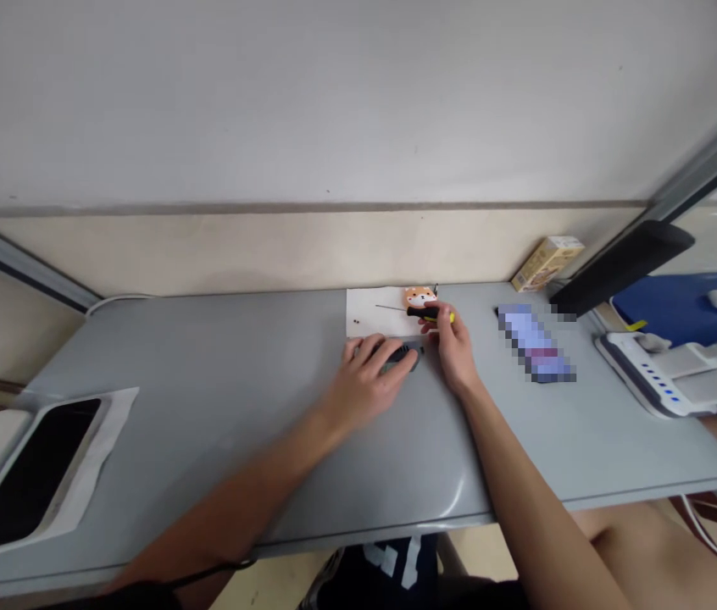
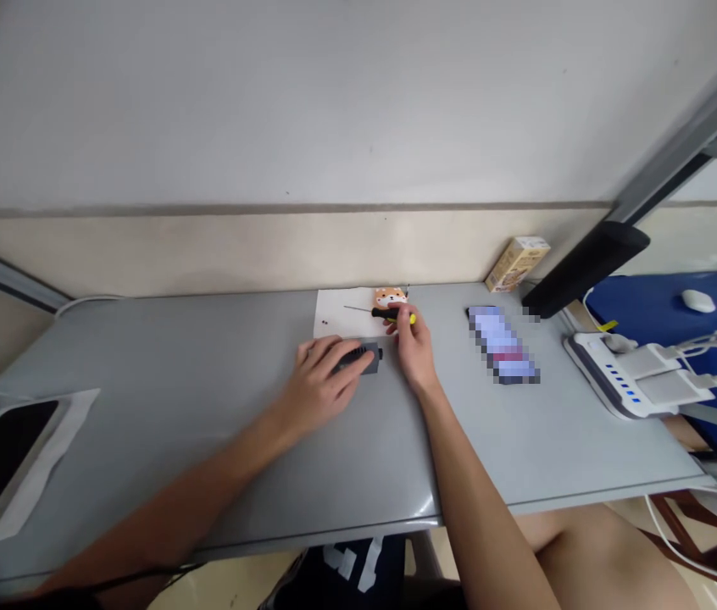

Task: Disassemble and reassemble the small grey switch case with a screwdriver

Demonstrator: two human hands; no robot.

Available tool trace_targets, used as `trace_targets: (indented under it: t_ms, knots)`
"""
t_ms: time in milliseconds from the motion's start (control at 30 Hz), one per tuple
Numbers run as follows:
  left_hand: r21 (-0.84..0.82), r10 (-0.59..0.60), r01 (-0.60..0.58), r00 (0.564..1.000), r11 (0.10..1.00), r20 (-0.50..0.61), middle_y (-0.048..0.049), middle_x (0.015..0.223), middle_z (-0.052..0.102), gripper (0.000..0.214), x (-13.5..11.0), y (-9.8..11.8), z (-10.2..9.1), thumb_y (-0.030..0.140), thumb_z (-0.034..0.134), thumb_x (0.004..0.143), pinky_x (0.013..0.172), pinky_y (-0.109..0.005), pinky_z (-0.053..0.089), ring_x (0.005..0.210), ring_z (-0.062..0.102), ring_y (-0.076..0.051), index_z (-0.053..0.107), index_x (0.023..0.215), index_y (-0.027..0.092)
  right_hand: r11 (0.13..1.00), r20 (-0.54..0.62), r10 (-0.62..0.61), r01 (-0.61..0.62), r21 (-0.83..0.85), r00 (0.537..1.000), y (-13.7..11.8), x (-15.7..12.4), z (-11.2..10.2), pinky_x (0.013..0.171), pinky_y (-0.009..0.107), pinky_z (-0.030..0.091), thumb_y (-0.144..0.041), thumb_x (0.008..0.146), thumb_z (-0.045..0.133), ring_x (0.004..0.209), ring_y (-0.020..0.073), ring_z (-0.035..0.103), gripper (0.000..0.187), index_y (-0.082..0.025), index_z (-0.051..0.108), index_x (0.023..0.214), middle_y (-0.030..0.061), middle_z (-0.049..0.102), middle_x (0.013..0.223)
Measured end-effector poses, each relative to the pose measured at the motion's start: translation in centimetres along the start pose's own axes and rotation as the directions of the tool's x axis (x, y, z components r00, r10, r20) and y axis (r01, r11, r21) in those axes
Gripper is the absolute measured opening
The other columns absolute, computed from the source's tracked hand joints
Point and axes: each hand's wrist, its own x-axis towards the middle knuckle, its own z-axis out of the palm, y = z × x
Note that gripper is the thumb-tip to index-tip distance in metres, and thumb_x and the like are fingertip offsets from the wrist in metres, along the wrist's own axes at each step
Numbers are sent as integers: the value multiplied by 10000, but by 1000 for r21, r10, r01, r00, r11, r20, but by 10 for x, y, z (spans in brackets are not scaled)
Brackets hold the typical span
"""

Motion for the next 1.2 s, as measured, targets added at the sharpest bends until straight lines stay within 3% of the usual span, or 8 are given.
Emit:
trace_targets:
  t_ms: [233,400,533,667,867,1033,1100,1200]
  knots:
    - [-108,-3,4,1000,994,12,-74,1243,717,419,-4,2,4,100,578,927,945,-441,414,1154,617,-264,669,1300,268,998,163,39,-29,-61,986,-6,-6,1,721,245,482,-487,906,713,775,137,625,293,-235,793,1032,19,761,861]
    - [-169,-13,12,1000,985,-7,-78,1251,711,441,-4,0,5,71,563,908,942,-441,427,1167,625,-254,665,1299,249,991,262,43,-8,-133,964,-9,-8,0,814,261,503,-524,936,656,817,141,654,356,-241,782,1111,27,774,965]
    - [-246,-39,36,999,969,-5,-73,1242,702,477,-4,-2,2,65,575,842,966,-454,441,1154,629,-254,678,1263,263,993,184,46,-25,-115,982,-6,-7,-2,726,244,493,-587,935,622,787,136,644,412,-238,778,1088,24,769,901]
    - [-374,-157,148,988,915,6,-98,1213,647,546,-6,-7,2,58,581,733,970,-453,499,1129,613,-271,679,1236,247,994,59,106,-107,25,993,-1,-2,-6,656,237,493,-652,910,623,721,130,647,463,-239,766,1064,22,767,842]
    - [-638,-318,284,946,716,65,-83,1143,631,426,-6,-18,7,71,544,849,946,-376,562,1069,645,-207,641,1227,241,933,-35,180,-159,324,983,-3,7,-13,597,235,498,-569,906,657,619,111,621,378,-207,751,964,20,734,752]
    - [-724,-459,489,848,486,265,-75,1135,713,231,-6,-26,19,266,637,951,893,-359,588,1020,703,-208,627,1179,231,845,-125,239,-143,515,963,-8,12,-18,563,215,513,-472,888,703,653,99,645,256,-217,729,889,-12,696,758]
    - [-685,-490,560,808,466,327,-65,1072,731,218,-8,-28,24,333,646,959,819,-351,592,940,711,-205,641,1150,228,827,-128,255,-147,543,958,-8,12,-19,567,204,522,-455,880,716,653,91,644,237,-218,724,882,-17,685,757]
    - [-618,-507,590,795,520,333,-62,1012,739,216,-10,-31,29,362,645,964,792,-363,582,884,705,-205,673,1121,217,825,-135,260,-147,546,956,-9,12,-18,562,196,523,-447,880,714,645,84,642,233,-214,723,874,-15,686,766]
